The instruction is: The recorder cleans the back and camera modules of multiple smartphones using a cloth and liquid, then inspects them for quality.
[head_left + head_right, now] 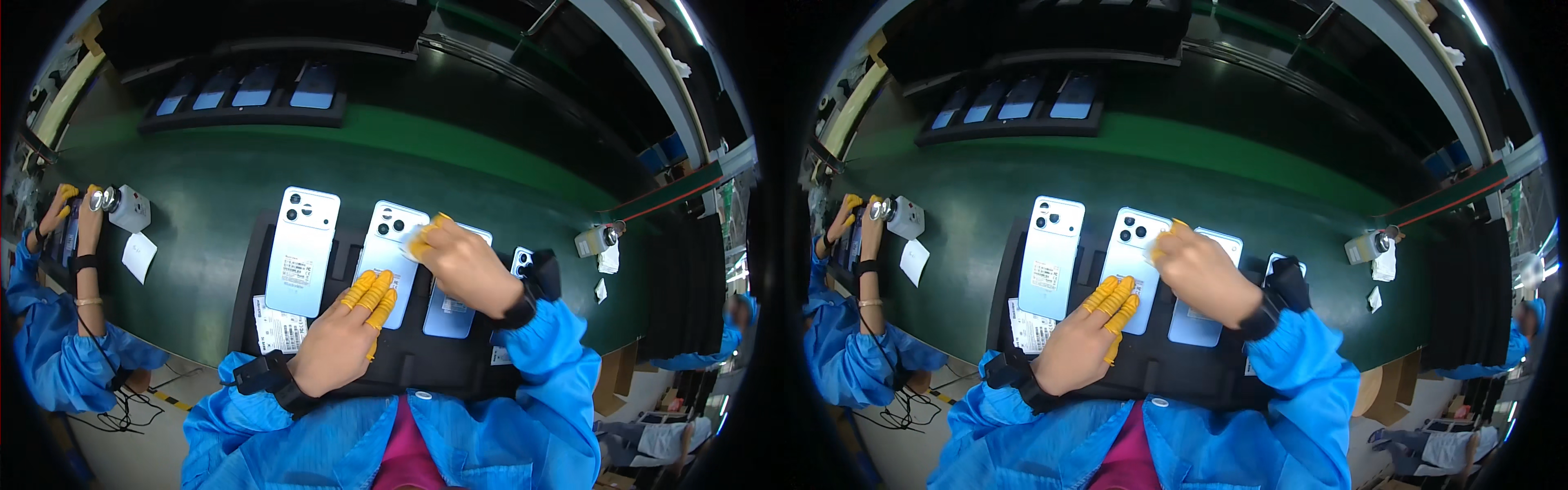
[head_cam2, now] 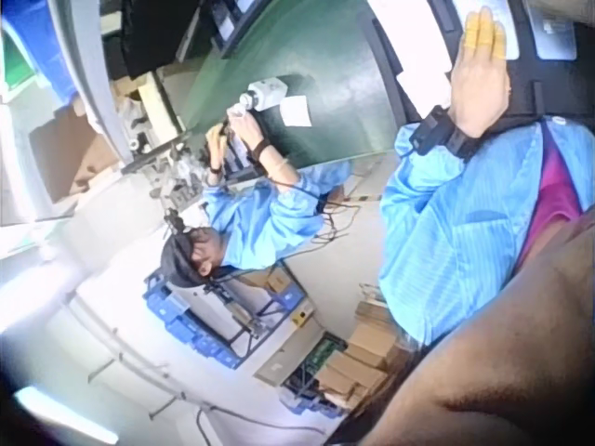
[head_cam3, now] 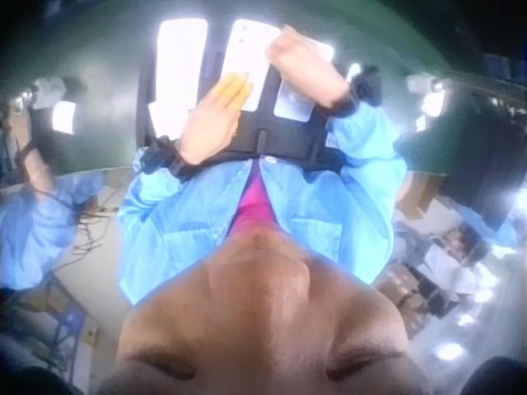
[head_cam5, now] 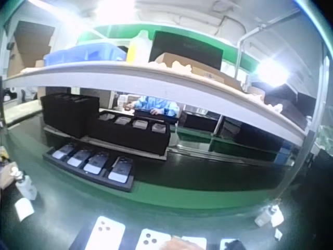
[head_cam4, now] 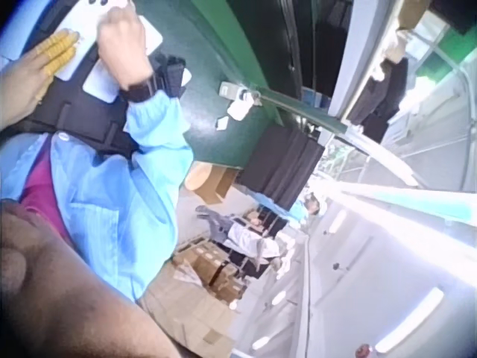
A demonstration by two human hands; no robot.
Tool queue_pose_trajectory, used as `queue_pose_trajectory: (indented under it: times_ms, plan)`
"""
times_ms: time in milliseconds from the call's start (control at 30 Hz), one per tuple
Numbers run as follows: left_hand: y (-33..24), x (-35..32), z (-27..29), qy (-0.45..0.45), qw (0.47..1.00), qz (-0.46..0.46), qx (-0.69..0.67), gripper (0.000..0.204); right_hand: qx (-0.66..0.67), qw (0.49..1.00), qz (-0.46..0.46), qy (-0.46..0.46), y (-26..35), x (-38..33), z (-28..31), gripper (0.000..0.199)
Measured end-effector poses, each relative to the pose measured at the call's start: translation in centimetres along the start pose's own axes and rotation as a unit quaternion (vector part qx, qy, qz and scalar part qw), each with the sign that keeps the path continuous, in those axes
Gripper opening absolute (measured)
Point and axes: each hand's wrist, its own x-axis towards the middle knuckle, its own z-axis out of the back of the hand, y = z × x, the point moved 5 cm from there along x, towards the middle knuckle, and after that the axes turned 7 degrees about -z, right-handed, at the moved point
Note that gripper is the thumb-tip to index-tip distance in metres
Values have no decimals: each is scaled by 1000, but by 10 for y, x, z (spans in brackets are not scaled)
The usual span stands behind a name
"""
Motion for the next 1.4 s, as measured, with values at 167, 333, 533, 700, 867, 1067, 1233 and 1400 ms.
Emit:
queue_pose_trajectory:
  times_ms: [167,333,533,700,867,1067,1233,1400]
  plan:
    - [-1,2,-1,-6,1000,6,-1,50,40,999,-2,-3,10,18,5,27]
    - [-2,8,-3,23,1000,6,7,46,26,995,79,-58,11,32,-6,24]
    - [-3,6,-1,-26,999,9,-16,52,0,997,-71,9,-31,-5,22,15]
    - [-3,10,0,-30,999,-1,-26,52,26,985,-87,-147,-24,15,18,7]
    - [-1,8,-2,-36,999,2,-40,51,24,992,-109,-51,2,-18,-4,10]
    - [8,-3,6,-23,999,23,-26,50,89,995,-45,-28,17,16,35,11]
    - [29,-32,33,-135,979,149,41,50,139,980,97,-106,36,110,9,17]
    - [36,-39,30,-140,979,142,44,48,63,986,132,-77,54,145,-32,9]
